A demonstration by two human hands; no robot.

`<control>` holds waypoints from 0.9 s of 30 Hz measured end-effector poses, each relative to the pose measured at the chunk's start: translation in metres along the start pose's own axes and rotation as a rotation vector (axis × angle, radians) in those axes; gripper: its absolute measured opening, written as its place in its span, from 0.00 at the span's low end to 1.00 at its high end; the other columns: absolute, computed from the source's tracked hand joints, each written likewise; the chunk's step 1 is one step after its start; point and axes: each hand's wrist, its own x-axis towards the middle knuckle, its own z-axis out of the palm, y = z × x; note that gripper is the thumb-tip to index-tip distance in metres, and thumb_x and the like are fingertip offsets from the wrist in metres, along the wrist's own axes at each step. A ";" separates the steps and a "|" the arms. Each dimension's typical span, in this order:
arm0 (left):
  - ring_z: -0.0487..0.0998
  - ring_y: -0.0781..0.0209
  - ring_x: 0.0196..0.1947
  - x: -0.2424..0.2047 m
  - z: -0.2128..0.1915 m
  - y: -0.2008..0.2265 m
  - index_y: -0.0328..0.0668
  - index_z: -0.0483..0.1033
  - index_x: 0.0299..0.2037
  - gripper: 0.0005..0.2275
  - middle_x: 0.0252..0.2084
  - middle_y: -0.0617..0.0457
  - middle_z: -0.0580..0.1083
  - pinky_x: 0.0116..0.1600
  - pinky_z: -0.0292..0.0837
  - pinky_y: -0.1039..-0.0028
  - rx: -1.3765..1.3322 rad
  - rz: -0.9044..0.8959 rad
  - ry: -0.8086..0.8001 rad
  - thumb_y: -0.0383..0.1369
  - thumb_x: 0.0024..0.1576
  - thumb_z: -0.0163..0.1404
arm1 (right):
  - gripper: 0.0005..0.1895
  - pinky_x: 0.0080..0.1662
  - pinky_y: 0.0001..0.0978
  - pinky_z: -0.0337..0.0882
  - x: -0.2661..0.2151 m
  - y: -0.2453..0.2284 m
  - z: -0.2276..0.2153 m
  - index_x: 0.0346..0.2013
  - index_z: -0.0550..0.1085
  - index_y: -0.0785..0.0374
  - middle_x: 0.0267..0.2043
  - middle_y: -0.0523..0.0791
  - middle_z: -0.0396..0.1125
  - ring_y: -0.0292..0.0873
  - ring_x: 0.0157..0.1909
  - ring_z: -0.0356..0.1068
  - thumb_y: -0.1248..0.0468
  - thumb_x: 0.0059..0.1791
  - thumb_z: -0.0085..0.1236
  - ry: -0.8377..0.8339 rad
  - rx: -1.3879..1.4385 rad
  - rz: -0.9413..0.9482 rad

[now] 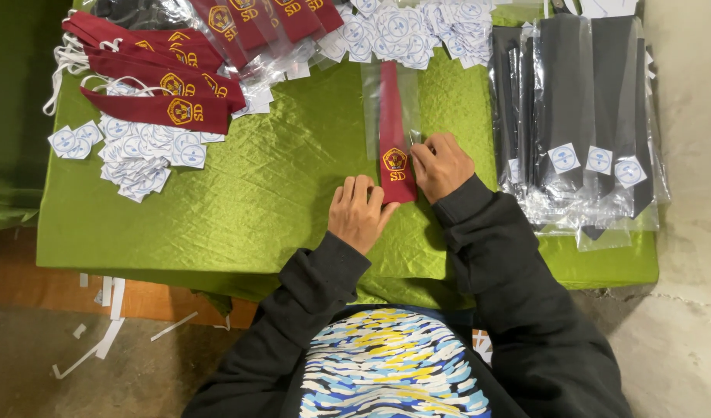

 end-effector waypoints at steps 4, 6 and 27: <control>0.68 0.51 0.40 0.021 -0.010 -0.006 0.42 0.69 0.31 0.17 0.38 0.51 0.62 0.38 0.63 0.66 0.124 0.032 0.013 0.44 0.52 0.63 | 0.04 0.34 0.32 0.74 -0.012 -0.006 -0.015 0.34 0.75 0.50 0.32 0.39 0.57 0.43 0.37 0.66 0.61 0.51 0.64 -0.030 0.036 -0.010; 0.68 0.51 0.40 0.032 -0.006 -0.012 0.41 0.71 0.32 0.17 0.38 0.51 0.63 0.38 0.64 0.66 0.134 0.044 0.007 0.44 0.50 0.64 | 0.04 0.34 0.32 0.74 -0.010 -0.010 -0.021 0.34 0.75 0.52 0.32 0.39 0.57 0.42 0.36 0.66 0.62 0.52 0.63 -0.030 0.055 -0.007; 0.75 0.57 0.32 0.038 0.016 -0.026 0.45 0.67 0.30 0.09 0.34 0.54 0.65 0.32 0.72 0.73 0.217 0.125 -0.001 0.33 0.62 0.52 | 0.09 0.40 0.43 0.74 -0.005 -0.014 -0.023 0.31 0.71 0.56 0.39 0.42 0.61 0.49 0.46 0.68 0.62 0.49 0.64 -0.071 0.168 -0.015</control>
